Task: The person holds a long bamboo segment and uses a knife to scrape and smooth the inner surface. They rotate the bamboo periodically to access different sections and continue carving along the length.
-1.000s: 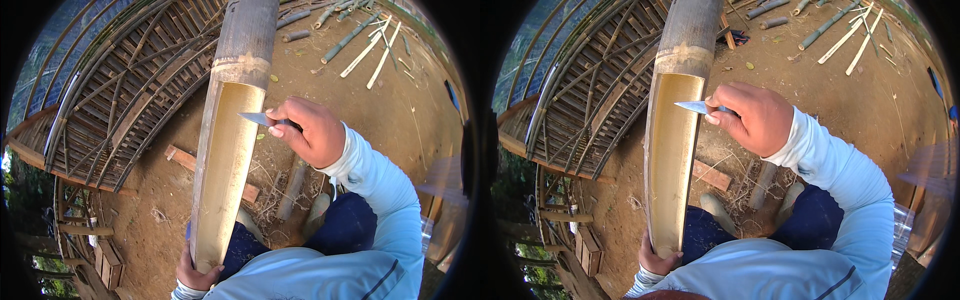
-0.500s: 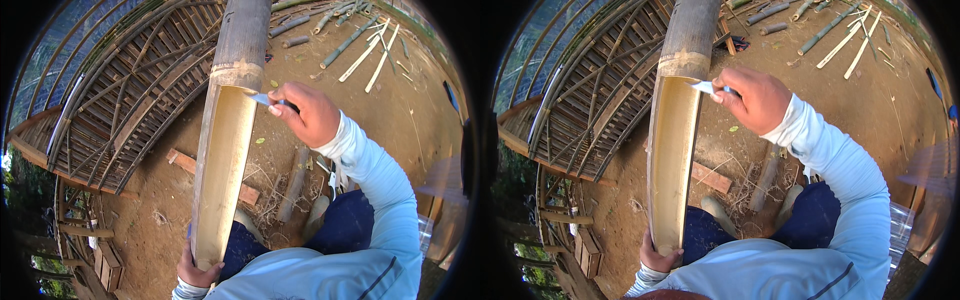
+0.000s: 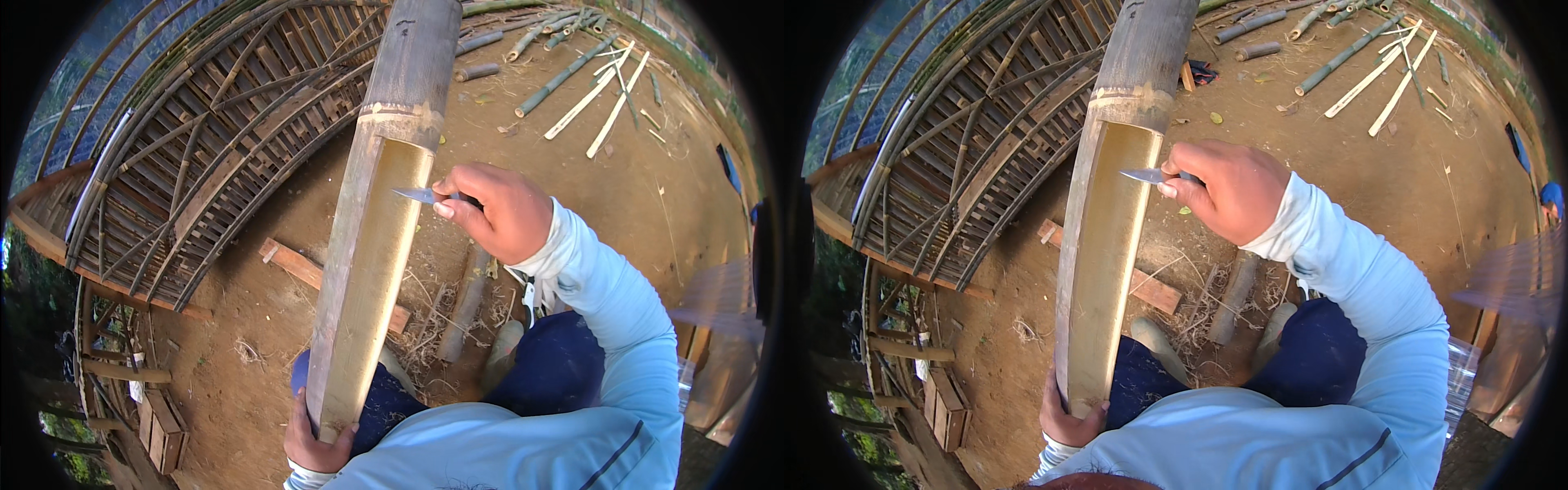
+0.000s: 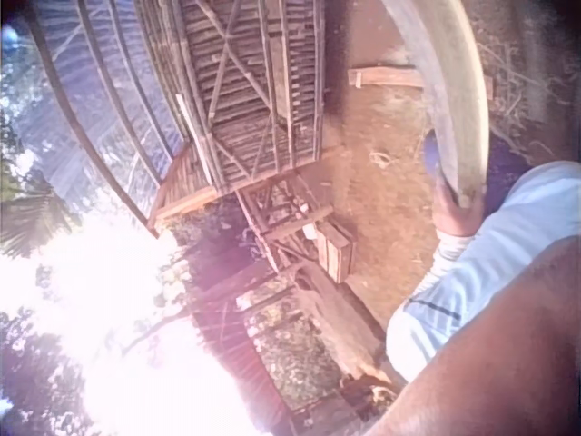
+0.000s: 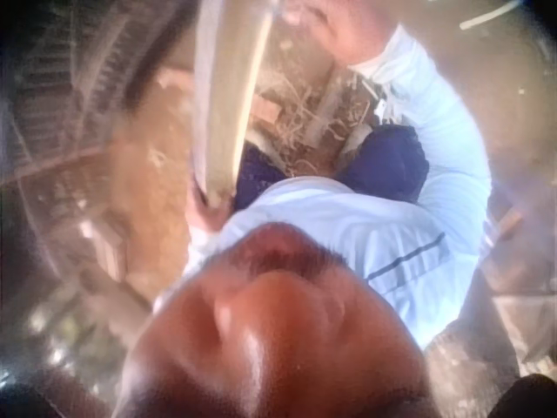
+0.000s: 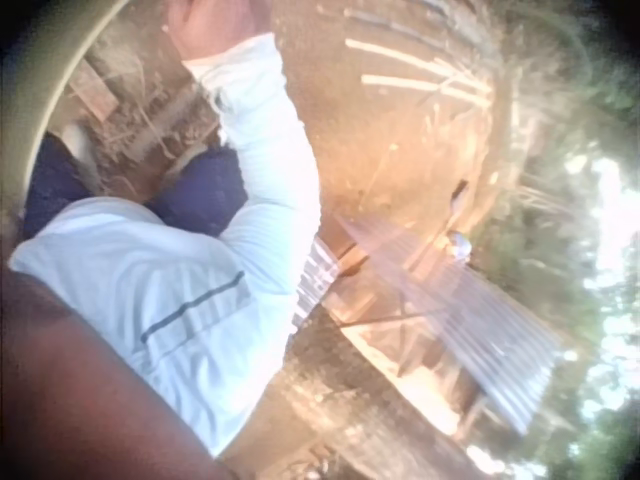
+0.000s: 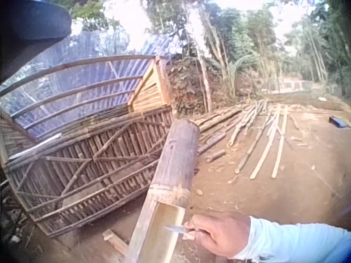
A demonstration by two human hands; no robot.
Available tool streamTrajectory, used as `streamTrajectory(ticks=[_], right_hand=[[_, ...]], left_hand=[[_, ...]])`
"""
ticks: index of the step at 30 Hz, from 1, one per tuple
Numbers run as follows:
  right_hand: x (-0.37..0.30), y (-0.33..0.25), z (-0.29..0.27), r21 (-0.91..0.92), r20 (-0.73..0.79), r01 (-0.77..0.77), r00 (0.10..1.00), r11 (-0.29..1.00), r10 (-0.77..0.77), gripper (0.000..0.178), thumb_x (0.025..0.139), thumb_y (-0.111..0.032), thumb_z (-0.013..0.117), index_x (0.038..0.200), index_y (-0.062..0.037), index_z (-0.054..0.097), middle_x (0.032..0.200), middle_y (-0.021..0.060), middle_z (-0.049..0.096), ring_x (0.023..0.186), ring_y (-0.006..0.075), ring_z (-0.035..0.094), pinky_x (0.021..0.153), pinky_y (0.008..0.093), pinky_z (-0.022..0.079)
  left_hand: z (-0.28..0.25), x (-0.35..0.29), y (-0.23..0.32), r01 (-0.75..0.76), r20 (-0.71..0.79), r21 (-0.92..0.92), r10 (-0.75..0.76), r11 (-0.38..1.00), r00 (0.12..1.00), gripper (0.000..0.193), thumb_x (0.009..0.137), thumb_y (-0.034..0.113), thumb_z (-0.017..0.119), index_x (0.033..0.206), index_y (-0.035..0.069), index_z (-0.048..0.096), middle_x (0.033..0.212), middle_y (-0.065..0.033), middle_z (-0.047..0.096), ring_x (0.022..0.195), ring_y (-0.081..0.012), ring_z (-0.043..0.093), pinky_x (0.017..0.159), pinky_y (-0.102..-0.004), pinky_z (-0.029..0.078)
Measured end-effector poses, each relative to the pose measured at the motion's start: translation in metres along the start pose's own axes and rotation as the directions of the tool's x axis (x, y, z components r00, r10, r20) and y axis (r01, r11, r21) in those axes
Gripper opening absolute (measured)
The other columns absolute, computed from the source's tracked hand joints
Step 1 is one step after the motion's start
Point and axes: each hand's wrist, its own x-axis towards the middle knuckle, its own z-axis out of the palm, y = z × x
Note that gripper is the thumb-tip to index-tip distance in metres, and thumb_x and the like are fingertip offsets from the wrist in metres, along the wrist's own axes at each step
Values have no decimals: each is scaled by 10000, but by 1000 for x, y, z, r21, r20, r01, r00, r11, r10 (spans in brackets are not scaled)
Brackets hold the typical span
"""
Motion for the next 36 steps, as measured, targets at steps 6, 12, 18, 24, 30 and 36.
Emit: streamTrajectory(ticks=[6,12,18,24,30,36], right_hand=[[4,-3,2,-96,40,-32,999,995,36,172,933,-199,621,982,-35,602,925,171,651,833,368,647,708,427,510],[13,16,-3,-207,-112,42,992,977,-66,192,934,-293,611,970,-105,594,844,116,625,746,351,631,627,443,503],[1,0,0,-174,-92,50,994,984,-66,197,952,-294,587,968,-98,574,811,125,608,689,338,625,597,428,494],[-4,-1,-5,-154,-9,-47,999,987,46,225,948,-306,597,967,-83,575,833,144,619,737,331,630,631,431,493],[-18,5,-4,-46,-102,-23,995,999,18,217,939,-246,623,996,-44,570,855,133,634,747,319,639,658,432,500],[-39,17,13,411,-206,-199,930,890,303,461,878,-330,737,1124,23,570,736,-10,526,634,94,509,580,265,432]], left_hand=[[-1,0,0,32,9,-8,-32,999,999,1001,555,133,864,1418,-36,387,1188,-269,623,1086,-385,641,947,-404,502],[-6,3,2,45,50,-3,-45,999,998,1004,567,140,866,1429,-29,379,1209,-267,616,1097,-387,636,944,-405,502],[-2,3,-6,-104,-6,34,105,994,994,1016,565,159,876,1429,-35,377,1231,-266,604,1091,-385,639,936,-408,507],[-3,2,-4,-52,39,16,52,998,998,1023,561,164,878,1430,-36,377,1230,-264,605,1086,-392,640,935,-414,508],[-12,12,15,48,127,-20,-45,999,991,1046,553,137,884,1449,-16,365,1233,-267,605,1095,-377,639,936,-397,509],[-18,20,3,49,206,-155,-17,987,978,1094,562,101,895,1479,-5,310,1240,-260,603,1122,-348,628,959,-377,497]])
